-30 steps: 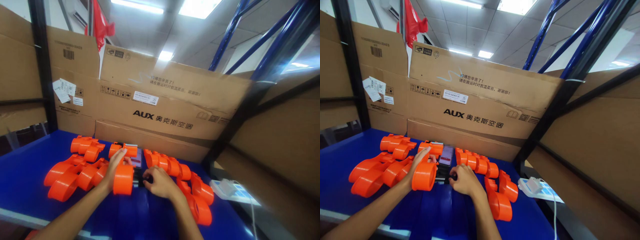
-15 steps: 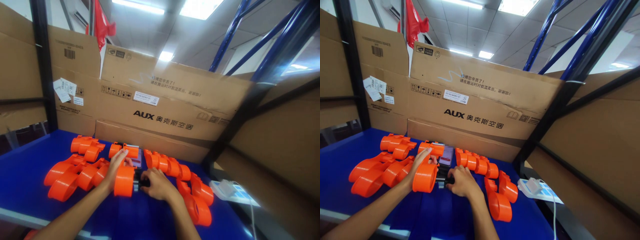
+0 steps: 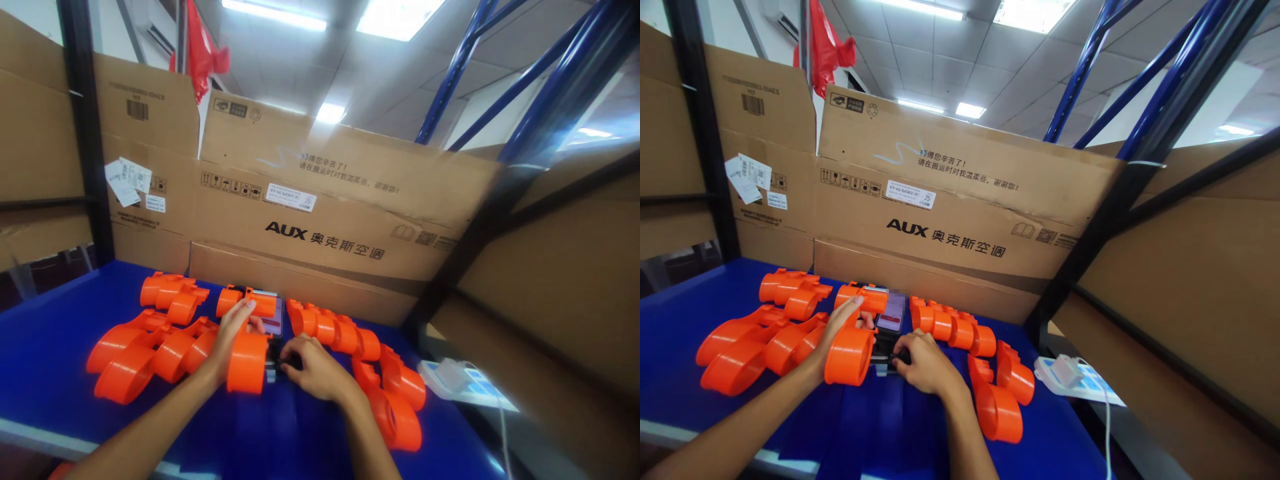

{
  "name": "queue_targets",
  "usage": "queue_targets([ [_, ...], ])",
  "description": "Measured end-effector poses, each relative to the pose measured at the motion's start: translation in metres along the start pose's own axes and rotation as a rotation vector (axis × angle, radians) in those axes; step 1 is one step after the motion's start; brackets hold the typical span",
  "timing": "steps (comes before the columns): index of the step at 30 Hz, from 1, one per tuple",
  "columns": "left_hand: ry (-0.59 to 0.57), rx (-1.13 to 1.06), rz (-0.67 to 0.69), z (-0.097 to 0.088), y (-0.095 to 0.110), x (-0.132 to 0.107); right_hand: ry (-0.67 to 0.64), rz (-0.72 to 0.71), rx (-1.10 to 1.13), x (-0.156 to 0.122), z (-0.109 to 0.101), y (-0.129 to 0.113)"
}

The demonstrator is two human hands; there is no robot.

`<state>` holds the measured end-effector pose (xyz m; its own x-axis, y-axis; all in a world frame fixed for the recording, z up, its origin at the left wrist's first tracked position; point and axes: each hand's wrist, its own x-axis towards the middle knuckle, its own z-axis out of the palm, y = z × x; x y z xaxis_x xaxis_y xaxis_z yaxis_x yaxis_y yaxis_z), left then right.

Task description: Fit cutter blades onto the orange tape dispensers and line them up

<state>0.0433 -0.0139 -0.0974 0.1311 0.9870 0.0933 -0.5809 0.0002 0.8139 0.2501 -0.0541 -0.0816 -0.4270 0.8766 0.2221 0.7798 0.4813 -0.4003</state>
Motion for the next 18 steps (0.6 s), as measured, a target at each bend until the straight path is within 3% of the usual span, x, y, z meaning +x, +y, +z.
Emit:
queue_targets([
  [5,-0.021,0.023,-0.007,0.003,0.001,-0.002,0.133,-0.028,0.168,0.003,-0.006,0.01],
  [13,-0.054,0.108,-0.01,0.01,-0.006,-0.007,0.674,0.03,0.376,0.009,-0.001,0.004],
  [18,-0.105,0.2,0.012,0.012,-0.012,-0.01,0.76,-0.178,0.225,0.009,-0.002,-0.021],
])
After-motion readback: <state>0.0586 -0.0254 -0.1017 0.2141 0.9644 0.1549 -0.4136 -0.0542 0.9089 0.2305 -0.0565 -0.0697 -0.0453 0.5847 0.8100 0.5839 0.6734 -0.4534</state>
